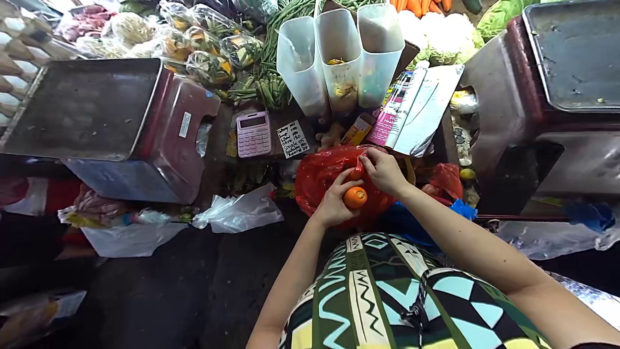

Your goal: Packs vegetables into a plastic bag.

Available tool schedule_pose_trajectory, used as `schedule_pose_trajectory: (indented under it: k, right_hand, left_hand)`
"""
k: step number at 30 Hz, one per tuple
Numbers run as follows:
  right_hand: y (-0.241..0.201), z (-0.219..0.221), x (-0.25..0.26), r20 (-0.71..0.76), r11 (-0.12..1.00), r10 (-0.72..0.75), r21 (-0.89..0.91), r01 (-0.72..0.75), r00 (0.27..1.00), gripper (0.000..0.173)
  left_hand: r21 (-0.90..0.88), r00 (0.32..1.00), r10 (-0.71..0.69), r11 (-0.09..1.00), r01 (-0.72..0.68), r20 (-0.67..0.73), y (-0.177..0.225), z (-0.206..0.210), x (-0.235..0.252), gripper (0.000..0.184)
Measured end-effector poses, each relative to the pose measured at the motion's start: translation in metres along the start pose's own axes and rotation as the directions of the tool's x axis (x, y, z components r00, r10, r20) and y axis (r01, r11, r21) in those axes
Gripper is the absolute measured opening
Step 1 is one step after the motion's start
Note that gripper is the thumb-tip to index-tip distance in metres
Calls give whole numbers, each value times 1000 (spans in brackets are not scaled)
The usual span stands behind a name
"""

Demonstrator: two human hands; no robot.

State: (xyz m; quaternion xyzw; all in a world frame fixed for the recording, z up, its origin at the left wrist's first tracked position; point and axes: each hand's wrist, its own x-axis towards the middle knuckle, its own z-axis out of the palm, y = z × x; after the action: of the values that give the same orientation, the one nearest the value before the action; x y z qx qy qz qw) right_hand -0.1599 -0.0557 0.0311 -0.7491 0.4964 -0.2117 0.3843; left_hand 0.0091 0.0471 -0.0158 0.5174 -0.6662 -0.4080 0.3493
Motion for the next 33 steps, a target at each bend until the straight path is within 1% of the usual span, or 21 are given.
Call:
schedule_pose_trajectory:
  k: [1,3,4,6,8,10,11,12,14,15,17,18,20,22,23,25,27,29,31,32,33]
  right_hand:
    - [0,4,0,-11,1000,-9,28,10,1000,25]
    - [2,7,5,29,975,14,223,-20,999,26]
    - [4,9,7,62,929,40,366,-60,997,27]
    - [8,11,8,101,772,118,617,-155,988,33]
    - [11,9,6,87,658,253,714,-237,963,43]
    - [14,7,9,-16,630,388,735,-252,922,45]
    - [18,3,11,-83,668,419,703,-245,904,44]
    - [22,-2,13,-149,749,410,618,-239,900,42]
    - [27,-14,12,-220,930,299,284,-232,929,36]
    - [26,-19,9,-205,971,240,76,-229,949,33]
    - [18,-25,1,-89,946,197,-244,-213,976,31]
    - [15,-27,-2,-17,915,223,-340,-215,975,36]
    - [6,-31,-7,101,868,299,-442,-226,949,48]
    - [-8,-38,-16,136,868,292,-453,-203,947,56]
    - [-17,-41,-24,103,887,226,-432,-161,969,58]
    - [-33,-45,-39,-68,913,-6,-408,-23,998,59]
    - [-44,-49,-48,-254,886,-208,-458,72,944,54]
    - [-55,-61,-48,-365,865,-330,-486,124,870,46]
    - [-65,-74,-45,-375,906,-337,-379,189,864,49]
    - [-70,-77,-43,-317,944,-292,-247,219,903,57]
    - [-72,-78,-38,-207,973,-232,-65,223,951,63]
  left_hand:
    - [6,1000,-13,1000,13,8,0,-1,-1,67]
    - [39,997,-59,998,57,58,2,-5,-1,67]
    - [52,992,-80,996,76,93,5,-6,-1,68]
    - [66,989,-74,996,66,126,5,-8,0,72]
    - [45,994,-25,999,20,104,1,-8,0,72]
    - [-19,999,11,1000,-10,40,-3,-10,-2,68]
    - [-69,1000,18,997,-18,1,-4,-12,-5,67]
    - [-130,999,24,991,-29,-41,-4,-15,-7,66]
    - [-267,988,60,959,-96,-139,-4,-24,-14,62]
    - [-348,977,72,927,-139,-199,-1,-28,-16,64]
    - [-524,957,34,831,-187,-286,10,-36,-20,75]
    - [-613,951,9,762,-208,-310,16,-40,-22,76]
    - [-750,940,4,602,-275,-341,26,-49,-23,72]
    - [-828,925,25,437,-351,-380,31,-56,-22,64]
    - [-841,915,64,373,-392,-398,32,-59,-20,64]
    - [-853,893,114,264,-450,-436,38,-63,-14,63]
    - [-866,884,110,178,-468,-455,47,-62,-10,62]
    - [-878,883,90,102,-468,-460,57,-62,-5,59]
    - [-883,884,52,44,-467,-465,65,-62,1,61]
    - [-886,885,49,22,-463,-462,66,-62,5,64]
    - [-888,887,62,12,-459,-458,67,-63,9,64]
